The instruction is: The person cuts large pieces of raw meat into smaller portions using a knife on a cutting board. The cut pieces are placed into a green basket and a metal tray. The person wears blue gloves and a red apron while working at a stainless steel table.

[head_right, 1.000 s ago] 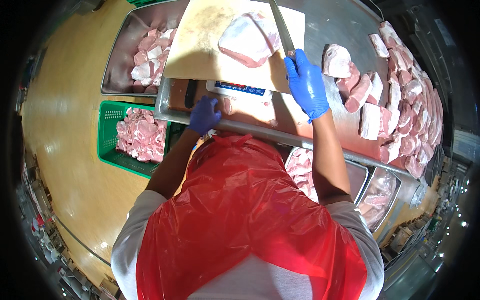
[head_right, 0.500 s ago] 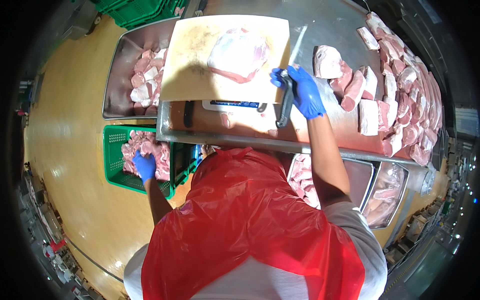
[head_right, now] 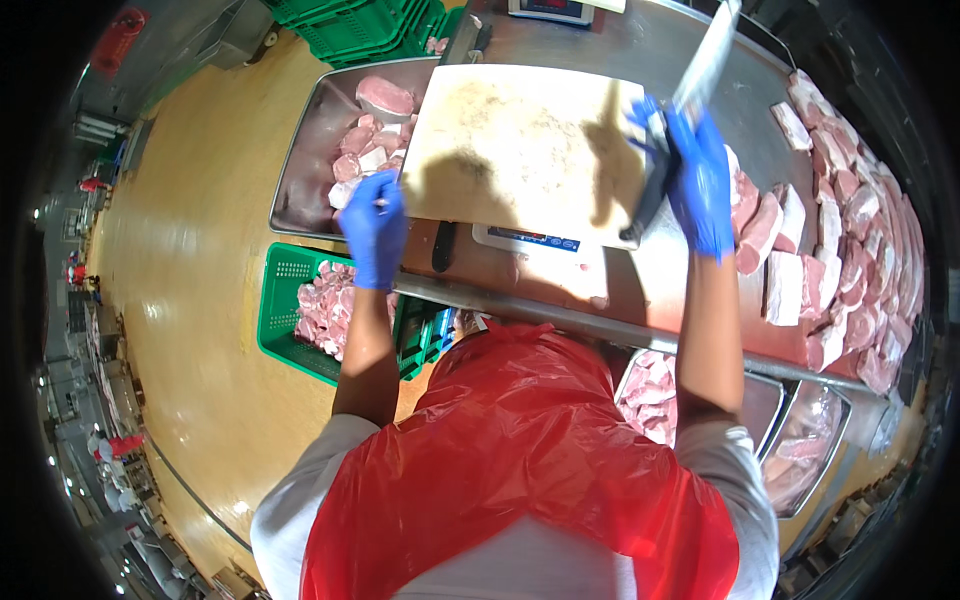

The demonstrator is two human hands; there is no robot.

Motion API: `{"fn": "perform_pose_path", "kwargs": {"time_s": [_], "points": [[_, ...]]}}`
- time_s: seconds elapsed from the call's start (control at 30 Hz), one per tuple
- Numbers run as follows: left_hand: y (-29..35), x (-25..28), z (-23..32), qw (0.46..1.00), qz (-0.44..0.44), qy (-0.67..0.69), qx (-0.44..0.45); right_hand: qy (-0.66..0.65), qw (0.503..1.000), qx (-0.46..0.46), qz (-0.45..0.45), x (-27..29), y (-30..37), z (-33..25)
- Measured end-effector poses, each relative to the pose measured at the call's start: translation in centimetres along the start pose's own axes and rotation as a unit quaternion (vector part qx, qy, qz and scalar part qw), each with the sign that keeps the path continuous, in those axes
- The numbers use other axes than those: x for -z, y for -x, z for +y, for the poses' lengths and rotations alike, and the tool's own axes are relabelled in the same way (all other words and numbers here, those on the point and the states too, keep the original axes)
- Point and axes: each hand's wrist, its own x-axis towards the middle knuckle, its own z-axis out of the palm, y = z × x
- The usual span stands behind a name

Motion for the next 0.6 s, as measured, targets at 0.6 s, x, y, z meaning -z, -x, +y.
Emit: {"fn": "perform_pose_path", "kwargs": {"time_s": [0.6], "points": [[7.5,-54.5,28.2,0.856,-0.495,-0.148,-0.025,0.079,0.896,-0.178,0.400,21.4,34.8,8.8]]}}
